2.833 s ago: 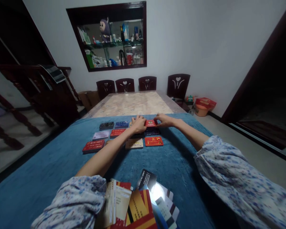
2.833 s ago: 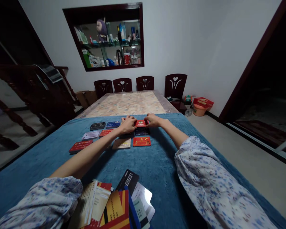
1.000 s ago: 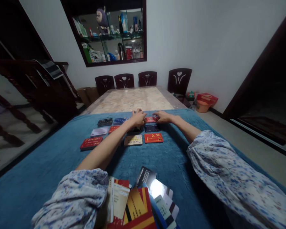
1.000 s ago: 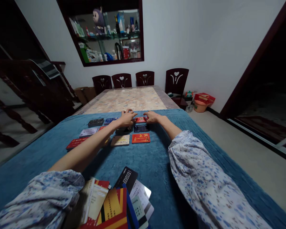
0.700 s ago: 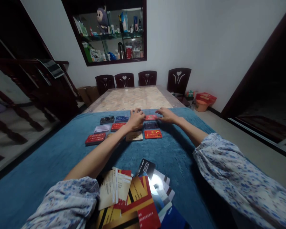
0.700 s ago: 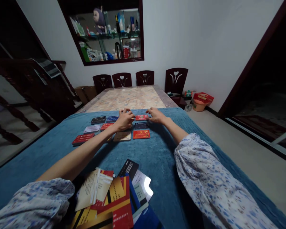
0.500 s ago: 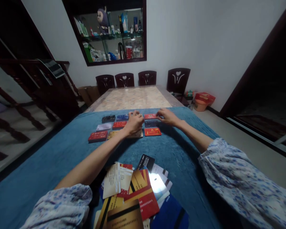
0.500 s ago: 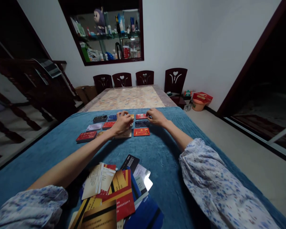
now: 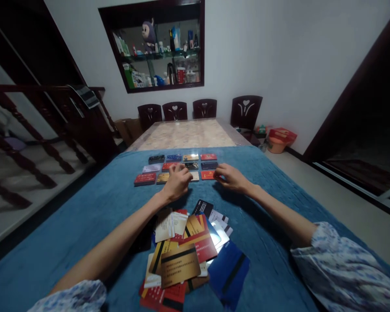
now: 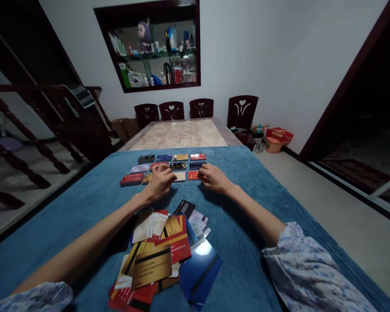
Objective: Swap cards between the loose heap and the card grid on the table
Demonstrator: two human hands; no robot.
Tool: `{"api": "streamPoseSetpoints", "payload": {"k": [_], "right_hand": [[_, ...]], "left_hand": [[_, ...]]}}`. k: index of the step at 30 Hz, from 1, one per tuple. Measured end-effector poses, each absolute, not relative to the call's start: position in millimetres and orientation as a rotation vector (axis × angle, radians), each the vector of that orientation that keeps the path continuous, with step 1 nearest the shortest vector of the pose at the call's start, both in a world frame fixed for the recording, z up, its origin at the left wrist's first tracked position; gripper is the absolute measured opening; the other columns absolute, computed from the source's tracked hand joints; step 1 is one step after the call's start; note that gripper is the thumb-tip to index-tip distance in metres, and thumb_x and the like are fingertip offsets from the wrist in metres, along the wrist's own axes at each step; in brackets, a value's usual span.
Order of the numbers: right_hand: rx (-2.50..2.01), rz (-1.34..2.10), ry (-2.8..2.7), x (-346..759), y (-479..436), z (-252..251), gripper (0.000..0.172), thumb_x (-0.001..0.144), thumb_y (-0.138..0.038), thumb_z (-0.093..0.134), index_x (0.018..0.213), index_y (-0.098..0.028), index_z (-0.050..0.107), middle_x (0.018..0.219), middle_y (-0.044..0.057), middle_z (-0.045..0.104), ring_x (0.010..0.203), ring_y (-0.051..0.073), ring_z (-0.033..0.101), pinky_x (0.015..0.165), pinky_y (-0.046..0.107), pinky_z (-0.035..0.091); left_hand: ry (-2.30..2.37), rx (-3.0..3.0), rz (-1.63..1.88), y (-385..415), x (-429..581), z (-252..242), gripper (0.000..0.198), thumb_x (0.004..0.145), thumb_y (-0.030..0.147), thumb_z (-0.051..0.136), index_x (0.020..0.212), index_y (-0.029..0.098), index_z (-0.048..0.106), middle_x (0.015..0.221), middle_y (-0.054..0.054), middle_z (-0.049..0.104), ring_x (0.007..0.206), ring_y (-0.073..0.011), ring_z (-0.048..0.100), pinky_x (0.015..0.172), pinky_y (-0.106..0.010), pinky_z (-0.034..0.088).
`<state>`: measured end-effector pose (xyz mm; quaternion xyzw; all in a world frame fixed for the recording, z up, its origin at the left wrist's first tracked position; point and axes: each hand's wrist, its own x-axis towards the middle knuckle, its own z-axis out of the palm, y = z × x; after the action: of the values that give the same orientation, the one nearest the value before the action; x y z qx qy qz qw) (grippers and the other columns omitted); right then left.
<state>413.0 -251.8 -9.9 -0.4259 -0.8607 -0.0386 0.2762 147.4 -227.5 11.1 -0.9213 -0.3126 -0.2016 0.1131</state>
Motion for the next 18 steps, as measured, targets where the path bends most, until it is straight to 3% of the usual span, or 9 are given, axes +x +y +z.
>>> {"api": "streamPoseSetpoints", "payload": {"k": [7, 18], "right_hand": [[-1.046, -0.056, -2.349, 383.0, -282.6, -10.4, 0.014, 0.087, -0.011, 0.05, 0.084, -0.018, 0.062, 0.092, 0.007, 0.061, 0.086, 0.018, 0.054, 0.075, 0.029, 0.04], [-0.991, -0.057, -2.479, 335.2, -299.8, -1.7, 0.011, 0.088, -0.013, 0.055, 0.085, -0.019, 0.064, 0.09, 0.008, 0.062, 0.086, 0.02, 0.051, 0.073, 0.03, 0.038]], "left_hand": [[-0.95, -2.717, -0.675, -255.2, 117.7, 6.6, 0.024, 0.082, 0.004, 0.05, 0.09, 0.019, 0.066, 0.094, -0.007, 0.067, 0.111, -0.028, 0.048, 0.096, -0.049, 0.026], [-1.03, -2.66, -0.437, -313.5, 79.9, 20.1, 0.017, 0.088, 0.017, 0.051, 0.08, 0.018, 0.067, 0.085, -0.007, 0.068, 0.109, -0.0285, 0.051, 0.1, -0.055, 0.025]]}}
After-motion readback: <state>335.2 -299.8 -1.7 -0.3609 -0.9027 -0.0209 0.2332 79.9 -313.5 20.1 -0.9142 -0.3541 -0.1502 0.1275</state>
